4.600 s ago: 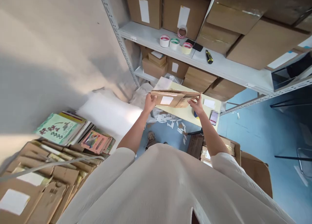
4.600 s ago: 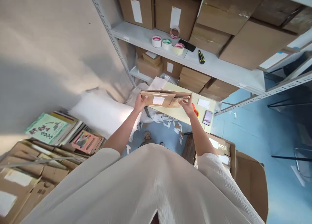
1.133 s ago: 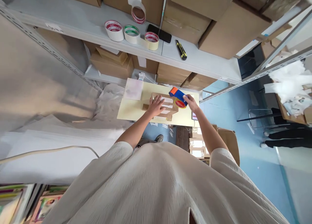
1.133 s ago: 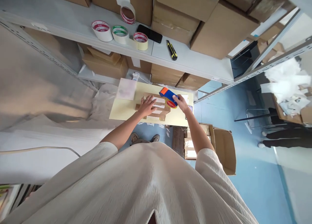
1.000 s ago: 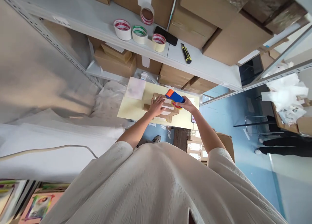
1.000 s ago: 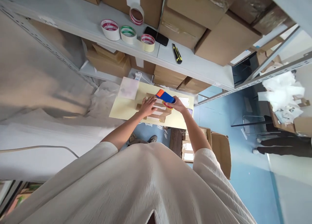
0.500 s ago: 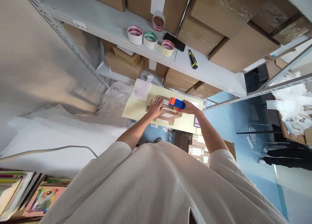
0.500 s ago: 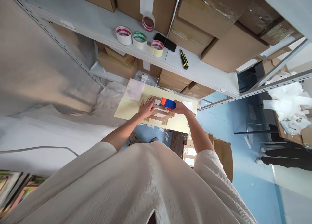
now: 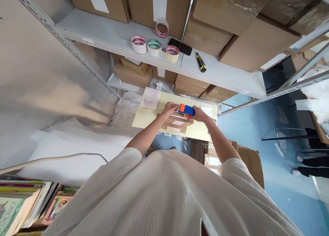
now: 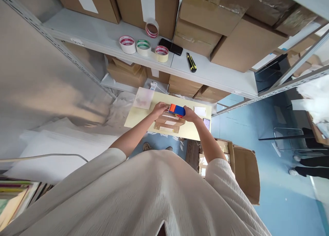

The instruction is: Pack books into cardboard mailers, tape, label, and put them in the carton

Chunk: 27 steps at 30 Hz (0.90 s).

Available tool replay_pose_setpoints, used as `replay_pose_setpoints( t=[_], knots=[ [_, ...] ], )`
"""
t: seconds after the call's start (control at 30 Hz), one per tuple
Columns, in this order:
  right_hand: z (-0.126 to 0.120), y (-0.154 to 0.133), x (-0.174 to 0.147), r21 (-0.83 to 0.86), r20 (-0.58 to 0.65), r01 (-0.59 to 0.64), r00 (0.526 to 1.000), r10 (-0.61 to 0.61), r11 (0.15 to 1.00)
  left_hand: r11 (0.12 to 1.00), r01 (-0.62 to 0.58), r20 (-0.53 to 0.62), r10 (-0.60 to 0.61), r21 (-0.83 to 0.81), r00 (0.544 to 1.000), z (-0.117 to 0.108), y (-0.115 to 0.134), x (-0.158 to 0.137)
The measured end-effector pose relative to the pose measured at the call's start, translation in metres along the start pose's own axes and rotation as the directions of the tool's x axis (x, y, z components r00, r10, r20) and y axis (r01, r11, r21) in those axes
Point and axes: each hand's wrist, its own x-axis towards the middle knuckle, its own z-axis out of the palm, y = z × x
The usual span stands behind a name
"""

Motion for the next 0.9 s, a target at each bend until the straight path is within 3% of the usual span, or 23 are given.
replay_pose_setpoints(
  t=[0.17,0.33,0.67,0.9],
  knots=[
    [-0.005,-0.007,-0.004,-0.038,0.015,0.003,1.000,-0.002,0.999,0.998,-0.042,-0.088,0.038,-0.041,0.995,0.006,0.001,0.001],
    [-0.015,-0.021,-0.003,-0.140,0.039,0.044,0.998,-0.039,0.989,0.997,-0.080,-0.129,0.078,-0.005,0.989,-0.002,-0.003,0.005],
    [-0.025,-0.032,0.005,-0.298,0.133,0.027,0.991,0.013,0.954,0.996,-0.028,-0.261,0.006,-0.081,0.965,-0.074,-0.031,0.014],
    [-0.018,-0.047,0.014,-0.386,0.132,0.004,0.990,0.050,0.923,0.994,-0.060,-0.277,0.034,-0.088,0.960,-0.080,-0.050,0.017]
  ],
)
